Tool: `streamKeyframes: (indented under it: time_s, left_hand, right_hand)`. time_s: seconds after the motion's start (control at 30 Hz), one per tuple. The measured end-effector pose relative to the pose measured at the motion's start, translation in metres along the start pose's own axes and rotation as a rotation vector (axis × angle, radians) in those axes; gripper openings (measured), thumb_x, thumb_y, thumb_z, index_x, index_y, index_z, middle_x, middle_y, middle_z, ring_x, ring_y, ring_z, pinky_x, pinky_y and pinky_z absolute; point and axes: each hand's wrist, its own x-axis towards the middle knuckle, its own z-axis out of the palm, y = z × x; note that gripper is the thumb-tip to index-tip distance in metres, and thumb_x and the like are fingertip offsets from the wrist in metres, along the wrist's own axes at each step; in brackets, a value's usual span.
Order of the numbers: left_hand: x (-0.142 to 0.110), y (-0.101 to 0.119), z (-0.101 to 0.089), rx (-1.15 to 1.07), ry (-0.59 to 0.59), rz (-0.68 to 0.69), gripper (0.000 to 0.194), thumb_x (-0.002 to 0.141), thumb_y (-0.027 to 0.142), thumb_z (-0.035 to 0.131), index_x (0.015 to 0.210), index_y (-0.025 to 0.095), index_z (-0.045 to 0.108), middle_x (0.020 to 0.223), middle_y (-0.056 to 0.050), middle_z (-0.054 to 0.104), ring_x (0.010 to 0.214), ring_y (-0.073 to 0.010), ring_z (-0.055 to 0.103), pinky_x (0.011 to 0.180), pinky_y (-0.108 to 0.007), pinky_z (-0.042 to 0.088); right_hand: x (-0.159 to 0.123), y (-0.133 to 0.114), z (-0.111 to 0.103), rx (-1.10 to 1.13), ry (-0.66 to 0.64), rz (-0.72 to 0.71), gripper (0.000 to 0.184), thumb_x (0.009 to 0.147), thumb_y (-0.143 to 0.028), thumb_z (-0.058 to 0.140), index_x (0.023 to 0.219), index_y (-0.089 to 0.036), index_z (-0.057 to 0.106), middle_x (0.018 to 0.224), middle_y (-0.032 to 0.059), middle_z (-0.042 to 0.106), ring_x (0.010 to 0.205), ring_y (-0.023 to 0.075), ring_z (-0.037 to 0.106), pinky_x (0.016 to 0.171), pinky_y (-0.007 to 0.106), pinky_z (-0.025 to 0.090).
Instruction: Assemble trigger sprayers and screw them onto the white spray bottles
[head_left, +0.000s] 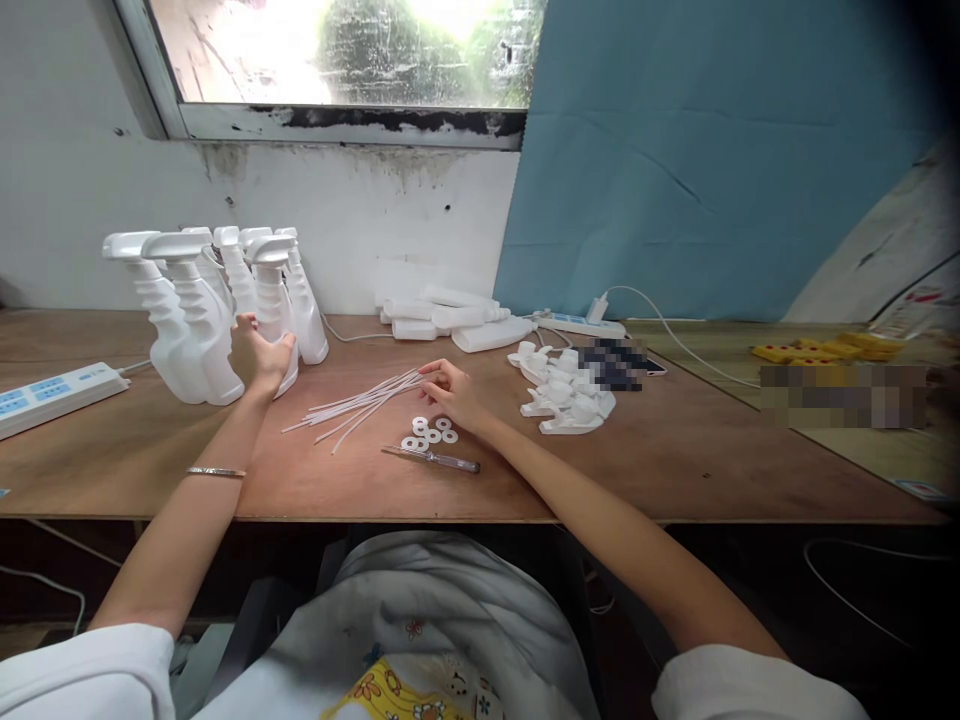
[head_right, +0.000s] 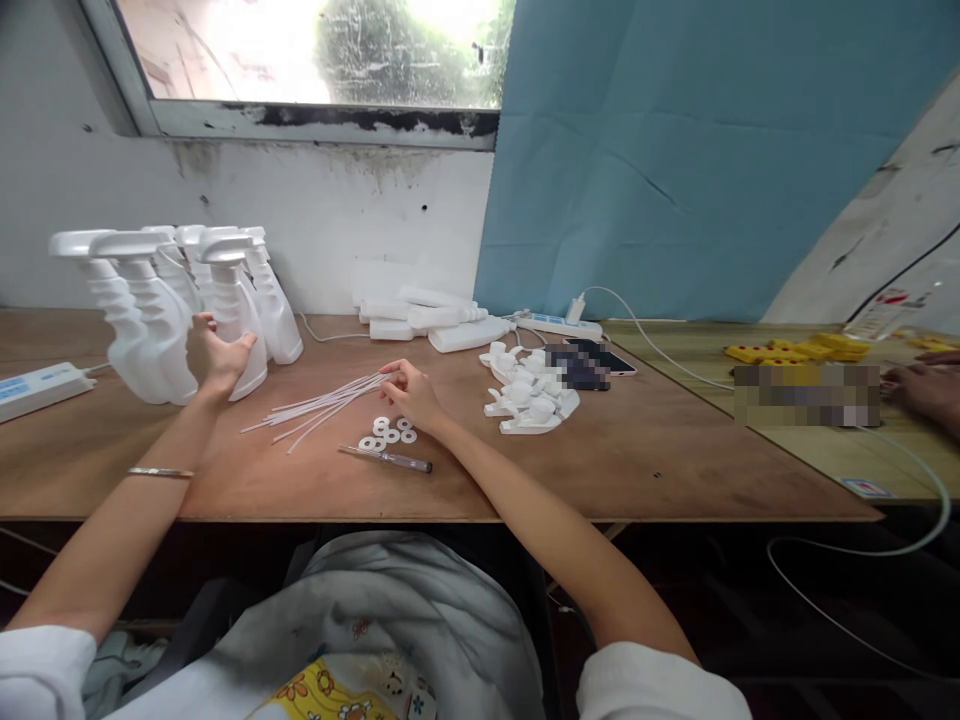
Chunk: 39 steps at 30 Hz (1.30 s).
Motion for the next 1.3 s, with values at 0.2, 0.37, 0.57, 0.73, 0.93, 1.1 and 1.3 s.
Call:
streamKeyframes:
  time_s: [0.2, 0.37, 0.57, 0.73, 0.93, 1.1, 1.3]
  left_hand:
    - [0.001, 0.003, -0.002, 0.106, 0.035, -0.053, 0.058, 0.061, 0.027, 0.065, 0.111, 0.016, 0.037, 0.112, -0.010, 0.051, 0.105, -0.0298, 0.049, 0.090, -0.049, 0.037]
    - [0.002, 0.006, -0.005, 0.112, 0.047, -0.089, 0.058, 0.060, 0.027, 0.067, 0.109, 0.016, 0.038, 0.111, -0.010, 0.054, 0.105, -0.0284, 0.052, 0.089, -0.048, 0.038]
    - [0.006, 0.001, -0.005, 0.093, 0.121, -0.089, 0.057, 0.057, 0.026, 0.068, 0.106, 0.015, 0.041, 0.105, -0.009, 0.057, 0.100, -0.0261, 0.055, 0.089, -0.043, 0.040]
    - [0.008, -0.002, -0.005, 0.100, 0.144, -0.093, 0.055, 0.057, 0.028, 0.069, 0.104, 0.016, 0.043, 0.102, -0.007, 0.058, 0.097, -0.0250, 0.056, 0.088, -0.041, 0.041]
    - [0.008, 0.000, -0.009, 0.120, 0.133, -0.117, 0.053, 0.059, 0.028, 0.067, 0.105, 0.016, 0.044, 0.103, -0.009, 0.058, 0.098, -0.0288, 0.056, 0.086, -0.043, 0.041]
    - [0.008, 0.000, -0.009, 0.135, 0.120, -0.137, 0.054, 0.060, 0.029, 0.066, 0.107, 0.014, 0.044, 0.107, -0.011, 0.058, 0.101, -0.0309, 0.055, 0.088, -0.047, 0.039]
    - [0.007, 0.004, -0.012, 0.137, 0.143, -0.122, 0.055, 0.060, 0.026, 0.066, 0.109, 0.013, 0.044, 0.109, -0.012, 0.056, 0.101, -0.0302, 0.054, 0.090, -0.049, 0.037]
  right_hand:
    - [-0.001, 0.001, -0.001, -0.027, -0.009, 0.005, 0.017, 0.072, -0.024, 0.052, 0.087, -0.017, 0.050, 0.060, -0.0034, 0.059, 0.049, 0.0079, 0.052, 0.050, 0.021, 0.044]
    - [0.000, 0.003, 0.000, -0.026, -0.008, 0.000, 0.017, 0.072, -0.024, 0.052, 0.087, -0.017, 0.050, 0.059, -0.0035, 0.059, 0.048, 0.0078, 0.051, 0.049, 0.020, 0.043]
    - [-0.001, 0.000, 0.000, -0.034, -0.012, 0.006, 0.017, 0.072, -0.025, 0.052, 0.087, -0.017, 0.050, 0.059, -0.0035, 0.058, 0.048, 0.0078, 0.051, 0.048, 0.020, 0.043]
    - [-0.001, 0.000, 0.000, -0.037, -0.011, 0.002, 0.017, 0.072, -0.024, 0.052, 0.087, -0.017, 0.051, 0.059, -0.0032, 0.059, 0.049, 0.0078, 0.051, 0.049, 0.020, 0.044]
    - [-0.002, -0.003, 0.000, -0.053, -0.010, 0.008, 0.017, 0.072, -0.024, 0.051, 0.088, -0.017, 0.051, 0.060, -0.0028, 0.059, 0.050, 0.0080, 0.052, 0.048, 0.019, 0.043]
    - [-0.002, -0.002, 0.000, -0.067, -0.017, 0.008, 0.017, 0.072, -0.024, 0.051, 0.088, -0.017, 0.051, 0.061, -0.0026, 0.060, 0.050, 0.0079, 0.052, 0.048, 0.019, 0.043]
    - [-0.002, 0.000, -0.001, -0.071, -0.025, 0.007, 0.017, 0.073, -0.024, 0.051, 0.088, -0.017, 0.051, 0.061, -0.0026, 0.060, 0.049, 0.0078, 0.051, 0.048, 0.019, 0.043]
